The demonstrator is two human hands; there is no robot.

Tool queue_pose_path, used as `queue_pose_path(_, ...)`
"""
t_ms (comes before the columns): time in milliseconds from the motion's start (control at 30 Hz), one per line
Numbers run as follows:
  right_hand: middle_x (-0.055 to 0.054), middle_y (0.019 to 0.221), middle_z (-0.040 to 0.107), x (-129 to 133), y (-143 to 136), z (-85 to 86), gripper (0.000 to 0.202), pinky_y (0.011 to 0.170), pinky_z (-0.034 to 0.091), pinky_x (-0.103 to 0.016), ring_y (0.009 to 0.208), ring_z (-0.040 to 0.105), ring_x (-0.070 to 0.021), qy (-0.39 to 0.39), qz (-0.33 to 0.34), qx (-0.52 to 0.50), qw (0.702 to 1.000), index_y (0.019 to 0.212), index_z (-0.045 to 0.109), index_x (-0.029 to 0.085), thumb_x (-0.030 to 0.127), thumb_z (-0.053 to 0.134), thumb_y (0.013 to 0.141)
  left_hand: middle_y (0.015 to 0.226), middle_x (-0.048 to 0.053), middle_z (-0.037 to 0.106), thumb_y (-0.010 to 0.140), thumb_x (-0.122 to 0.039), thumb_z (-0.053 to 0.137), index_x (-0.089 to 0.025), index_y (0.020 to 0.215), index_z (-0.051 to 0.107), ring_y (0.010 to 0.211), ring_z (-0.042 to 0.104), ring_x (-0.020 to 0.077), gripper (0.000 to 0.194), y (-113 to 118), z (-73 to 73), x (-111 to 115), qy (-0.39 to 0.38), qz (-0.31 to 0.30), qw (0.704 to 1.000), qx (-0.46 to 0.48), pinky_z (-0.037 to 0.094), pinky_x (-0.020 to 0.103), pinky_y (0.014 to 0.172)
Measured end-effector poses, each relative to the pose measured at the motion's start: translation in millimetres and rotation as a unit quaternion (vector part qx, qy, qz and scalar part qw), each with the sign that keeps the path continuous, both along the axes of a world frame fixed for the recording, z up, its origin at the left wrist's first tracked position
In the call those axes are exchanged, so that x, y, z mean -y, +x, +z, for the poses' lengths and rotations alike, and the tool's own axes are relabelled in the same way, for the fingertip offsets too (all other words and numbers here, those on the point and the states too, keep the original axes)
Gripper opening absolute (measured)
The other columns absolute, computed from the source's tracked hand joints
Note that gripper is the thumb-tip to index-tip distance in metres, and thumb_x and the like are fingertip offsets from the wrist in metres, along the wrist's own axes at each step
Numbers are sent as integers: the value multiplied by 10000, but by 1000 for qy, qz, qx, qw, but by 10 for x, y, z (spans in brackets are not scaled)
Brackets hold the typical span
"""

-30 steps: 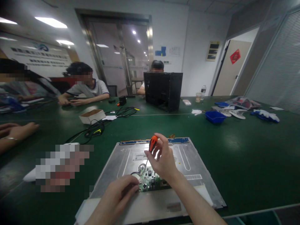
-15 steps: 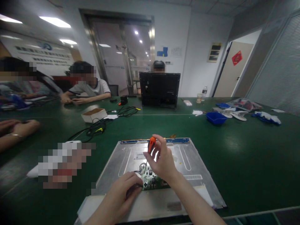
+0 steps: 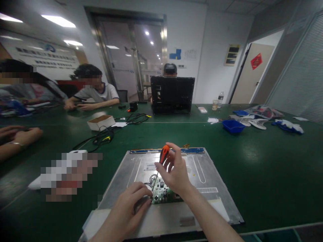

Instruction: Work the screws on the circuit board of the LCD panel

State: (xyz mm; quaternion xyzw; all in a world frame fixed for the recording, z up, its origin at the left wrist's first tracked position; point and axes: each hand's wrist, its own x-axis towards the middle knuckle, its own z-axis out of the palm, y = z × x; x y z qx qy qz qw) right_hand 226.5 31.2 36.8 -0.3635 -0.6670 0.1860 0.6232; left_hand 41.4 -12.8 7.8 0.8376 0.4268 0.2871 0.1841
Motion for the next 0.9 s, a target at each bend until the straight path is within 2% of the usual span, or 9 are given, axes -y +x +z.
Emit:
queue_pose_path(400,58,752,626,-1,-15,-11,498,383,402,-151,465,555,-83,-13,14,5,1000,1260,391,284,217,655,844,864,65,655,880,-64,464,-204,832,645,800,611,213,234,-20,-70,-15,61,-37,997,-24,415,274,649)
queue_pose_path(900,67,731,605,4,-15,-11,499,381,394,-150,459,541,-82,-17,27,12,999,1260,382,280,216,651,844,886,67,647,872,-60,462,-202,845,612,805,599,220,208,-11,-52,6,62,-49,997,-25,409,284,658)
